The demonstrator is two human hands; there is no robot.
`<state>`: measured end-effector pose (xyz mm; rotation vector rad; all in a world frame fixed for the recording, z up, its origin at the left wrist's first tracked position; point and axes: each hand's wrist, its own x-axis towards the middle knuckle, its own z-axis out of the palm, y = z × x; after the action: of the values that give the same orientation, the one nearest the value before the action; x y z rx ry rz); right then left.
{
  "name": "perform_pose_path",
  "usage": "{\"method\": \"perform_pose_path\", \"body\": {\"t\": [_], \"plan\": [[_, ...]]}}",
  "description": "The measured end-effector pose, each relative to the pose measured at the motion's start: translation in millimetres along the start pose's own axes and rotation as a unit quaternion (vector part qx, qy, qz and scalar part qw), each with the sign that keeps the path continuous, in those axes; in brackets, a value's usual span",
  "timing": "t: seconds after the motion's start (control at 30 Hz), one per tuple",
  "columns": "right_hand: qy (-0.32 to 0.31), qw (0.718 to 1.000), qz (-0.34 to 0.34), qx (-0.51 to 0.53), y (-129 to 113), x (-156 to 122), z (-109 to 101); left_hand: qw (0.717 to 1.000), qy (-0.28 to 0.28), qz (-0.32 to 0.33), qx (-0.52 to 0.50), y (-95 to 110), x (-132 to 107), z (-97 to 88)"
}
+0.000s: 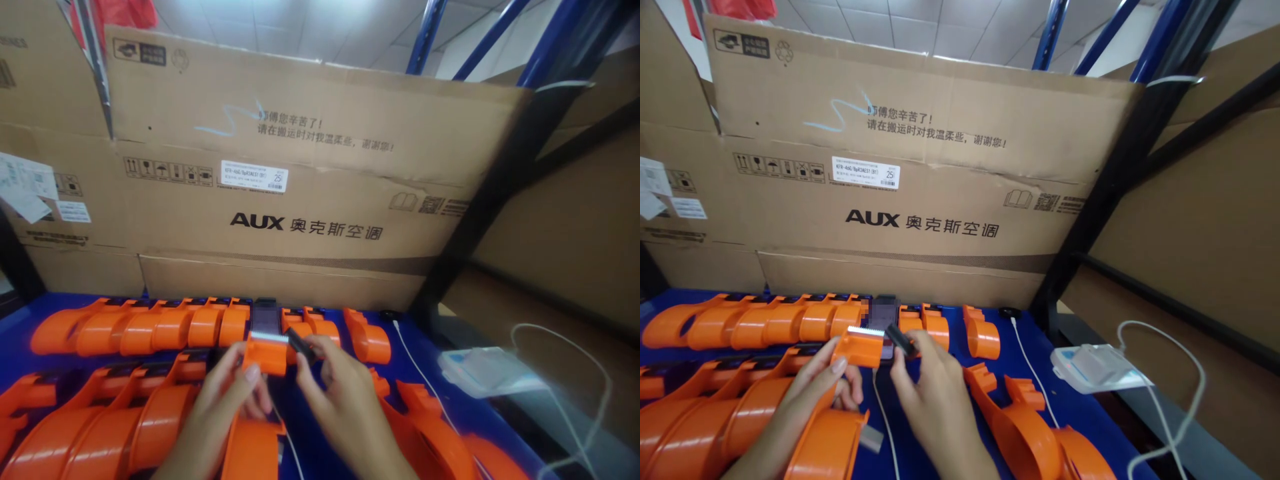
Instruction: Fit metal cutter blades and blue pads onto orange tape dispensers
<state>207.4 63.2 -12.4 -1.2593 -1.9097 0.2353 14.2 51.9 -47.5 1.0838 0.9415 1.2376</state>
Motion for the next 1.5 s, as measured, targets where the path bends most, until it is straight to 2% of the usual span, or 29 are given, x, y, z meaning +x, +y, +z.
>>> {"method": "perform_pose_path", "body": {"t": [0.07,0.1,0.2,0.3,0.47,0.53,0.67,0.77,0.8,0.87,0.93,1.0,1.13,1.33,1.4,1.5], "plan": [[0.05,0.998,-0.018,0.023,-1.0,-0.6,-8.9,1.0,-0.007,-0.003,0.018,-0.3,-1.1,0.8],[0.056,0.997,-0.038,0.037,-2.6,-1.8,-11.6,1.0,-0.013,-0.002,0.022,-0.1,-2.3,2.2],[0.03,0.992,-0.095,0.077,-9.5,-6.9,-13.5,1.0,-0.024,-0.007,0.013,0.5,-7.1,7.9],[0.011,0.99,-0.112,0.081,-14.0,-10.8,-10.5,1.0,-0.015,-0.015,-0.003,-0.6,-10.5,11.0],[-0.012,0.993,-0.079,0.085,-12.9,-12.7,-4.8,1.0,-0.004,-0.026,-0.013,-5.8,-11.4,8.5],[-0.027,0.993,-0.07,0.094,-13.2,-12.6,-5.4,0.999,-0.017,-0.033,-0.018,-7.5,-10.9,7.0],[-0.057,0.993,-0.038,0.093,-12.0,-8.3,-15.3,0.997,-0.063,-0.048,-0.012,-7.5,-8.1,5.1],[-0.034,0.996,0.031,0.078,-0.6,-1.1,-25.9,0.997,-0.06,-0.048,-0.012,-5.3,-6.1,4.7],[-0.034,0.996,0.062,0.048,5.3,1.1,-28.8,0.998,-0.051,-0.046,-0.013,-4.4,-5.8,4.7],[-0.098,0.987,0.112,-0.059,18.1,3.2,-32.5,0.998,-0.032,-0.043,-0.018,-2.3,-6.0,5.3],[-0.166,0.961,0.149,-0.164,28.7,2.2,-33.8,0.999,-0.024,-0.042,-0.02,0.3,-7.1,6.7],[-0.216,0.936,0.166,-0.223,34.2,-0.8,-33.2,0.999,-0.023,-0.043,-0.02,3.0,-8.6,8.9],[-0.274,0.918,0.173,-0.228,31.8,-6.2,-29.6,0.999,-0.014,-0.047,-0.021,6.8,-11.2,13.1],[-0.304,0.914,0.139,-0.229,23.2,-10.9,-22.7,0.999,-0.019,-0.037,-0.02,5.9,-12.4,13.3],[-0.304,0.919,0.113,-0.222,20.7,-10.1,-22.3,0.999,-0.021,-0.034,-0.021,4.9,-11.9,12.8],[-0.271,0.948,0.066,-0.152,14.7,-5.7,-26.2,0.999,-0.015,-0.028,-0.018,3.7,-9.9,11.6]]}}
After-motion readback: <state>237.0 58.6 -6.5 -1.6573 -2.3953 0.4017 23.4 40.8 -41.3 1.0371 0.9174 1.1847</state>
